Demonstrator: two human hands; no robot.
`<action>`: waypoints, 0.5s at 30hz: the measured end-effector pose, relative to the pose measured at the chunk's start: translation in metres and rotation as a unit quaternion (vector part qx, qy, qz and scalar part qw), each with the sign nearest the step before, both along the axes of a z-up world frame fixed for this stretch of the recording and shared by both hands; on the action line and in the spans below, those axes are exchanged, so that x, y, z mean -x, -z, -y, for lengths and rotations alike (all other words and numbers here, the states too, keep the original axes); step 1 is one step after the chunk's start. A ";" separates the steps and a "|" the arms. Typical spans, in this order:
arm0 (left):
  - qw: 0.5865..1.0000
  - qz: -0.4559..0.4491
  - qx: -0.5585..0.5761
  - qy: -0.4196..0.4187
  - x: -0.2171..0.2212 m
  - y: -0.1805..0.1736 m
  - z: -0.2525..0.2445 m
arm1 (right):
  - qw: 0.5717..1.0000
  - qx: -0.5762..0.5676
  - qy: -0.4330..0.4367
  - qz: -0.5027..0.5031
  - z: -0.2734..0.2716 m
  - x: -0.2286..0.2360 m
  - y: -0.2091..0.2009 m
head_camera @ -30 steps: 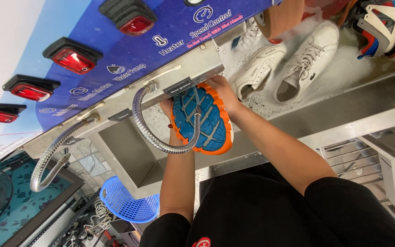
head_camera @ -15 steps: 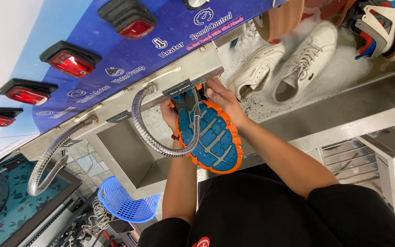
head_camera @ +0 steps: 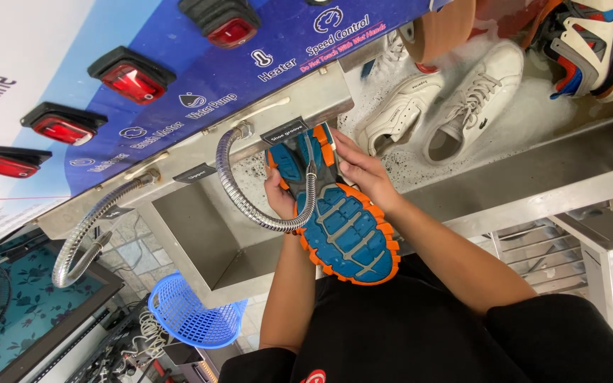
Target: Washing and scrubbing a pair of sneakers using a specialized shoe-washing machine.
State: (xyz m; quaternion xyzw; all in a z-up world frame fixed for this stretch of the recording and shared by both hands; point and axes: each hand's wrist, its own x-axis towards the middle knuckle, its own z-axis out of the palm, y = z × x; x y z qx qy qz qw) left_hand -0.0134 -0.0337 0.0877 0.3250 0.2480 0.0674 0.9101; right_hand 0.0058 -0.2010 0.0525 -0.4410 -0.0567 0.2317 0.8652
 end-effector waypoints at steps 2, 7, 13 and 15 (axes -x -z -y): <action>1.000 0.013 -0.016 0.005 0.004 0.011 -0.008 | 1.000 -0.006 0.004 -0.030 -0.003 0.001 -0.001; 0.999 0.027 -0.031 -0.013 -0.012 0.006 -0.015 | 0.990 -0.019 0.009 -0.143 -0.017 -0.013 -0.004; 0.999 0.037 -0.028 0.025 -0.007 0.048 -0.044 | 0.967 -0.035 -0.005 -0.251 -0.021 -0.018 -0.037; 0.995 0.027 -0.092 0.000 0.003 0.076 -0.050 | 0.973 -0.017 -0.020 -0.229 -0.013 -0.011 -0.032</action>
